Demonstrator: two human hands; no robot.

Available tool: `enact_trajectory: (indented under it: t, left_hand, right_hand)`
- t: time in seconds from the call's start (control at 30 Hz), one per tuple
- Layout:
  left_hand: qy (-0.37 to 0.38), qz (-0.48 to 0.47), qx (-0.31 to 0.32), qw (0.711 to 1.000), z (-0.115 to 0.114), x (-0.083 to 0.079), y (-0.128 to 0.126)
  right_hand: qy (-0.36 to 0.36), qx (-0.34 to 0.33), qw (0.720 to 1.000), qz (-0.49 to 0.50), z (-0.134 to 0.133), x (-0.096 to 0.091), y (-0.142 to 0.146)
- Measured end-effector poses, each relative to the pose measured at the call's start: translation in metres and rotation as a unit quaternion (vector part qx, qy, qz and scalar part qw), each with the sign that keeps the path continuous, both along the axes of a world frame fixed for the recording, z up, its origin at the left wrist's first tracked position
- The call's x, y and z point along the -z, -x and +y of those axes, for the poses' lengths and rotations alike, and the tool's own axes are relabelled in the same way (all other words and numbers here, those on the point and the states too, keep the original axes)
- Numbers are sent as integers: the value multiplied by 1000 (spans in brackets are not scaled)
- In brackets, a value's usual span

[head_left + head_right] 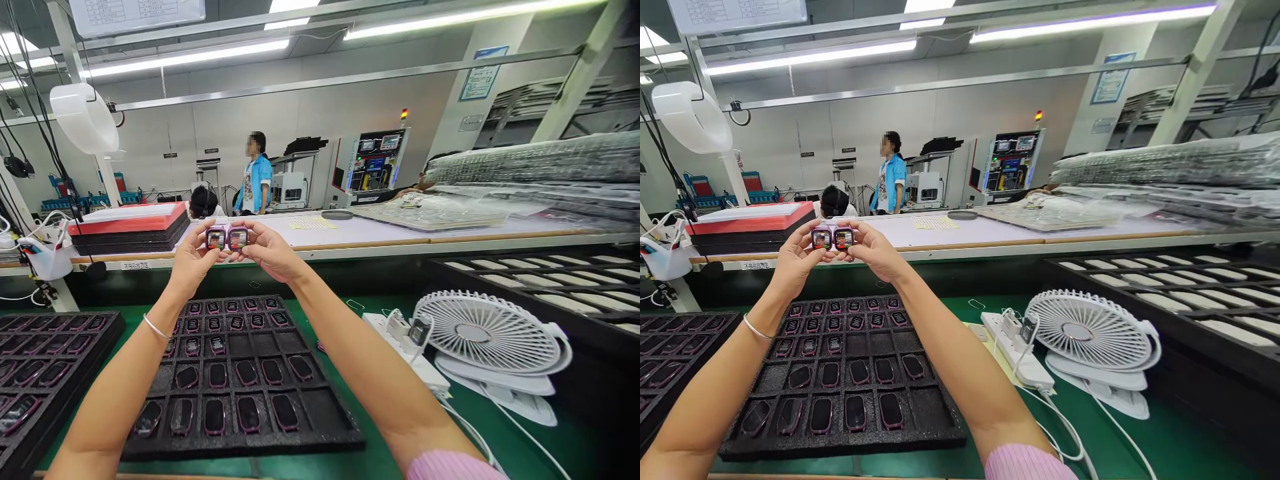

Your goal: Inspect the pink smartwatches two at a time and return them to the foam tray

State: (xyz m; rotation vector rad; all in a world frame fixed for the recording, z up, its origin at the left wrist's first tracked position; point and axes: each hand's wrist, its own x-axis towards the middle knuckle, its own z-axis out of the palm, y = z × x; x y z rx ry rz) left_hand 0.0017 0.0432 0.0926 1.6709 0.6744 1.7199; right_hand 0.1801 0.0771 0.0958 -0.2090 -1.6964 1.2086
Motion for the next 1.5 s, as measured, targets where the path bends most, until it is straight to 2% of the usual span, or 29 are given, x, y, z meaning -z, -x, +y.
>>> enact_trajectory:
  t: [0.13, 0.27, 0.57, 0.7, 0.9, 1.2, 1.5]
  left_hand:
    - [-8, -8, 2, 1000, -5, 0, -2]
    - [-5, -19, 6, 1000, -10, 7, -4]
    - [48, -11, 10, 999, -12, 39, 0]
    - [62, -14, 7, 998, -10, 47, 0]
    - [64, -17, -2, 998, -10, 50, 0]
    - [101, -22, 26, 994, -16, 50, 3]
    - [103, -7, 13, 995, -17, 51, 3]
  right_hand:
    - [-7, 5, 1000, -5, -9, -3, -2]
    - [-1, 9, 1000, -3, -15, 2, -3]
    - [70, -4, 998, 9, -18, 38, 1]
    - [92, -12, 995, 17, -14, 49, 2]
    - [93, -18, 995, 19, -13, 56, 2]
    - [109, -21, 994, 25, -13, 59, 4]
    - [101, 6, 995, 22, -12, 60, 5]
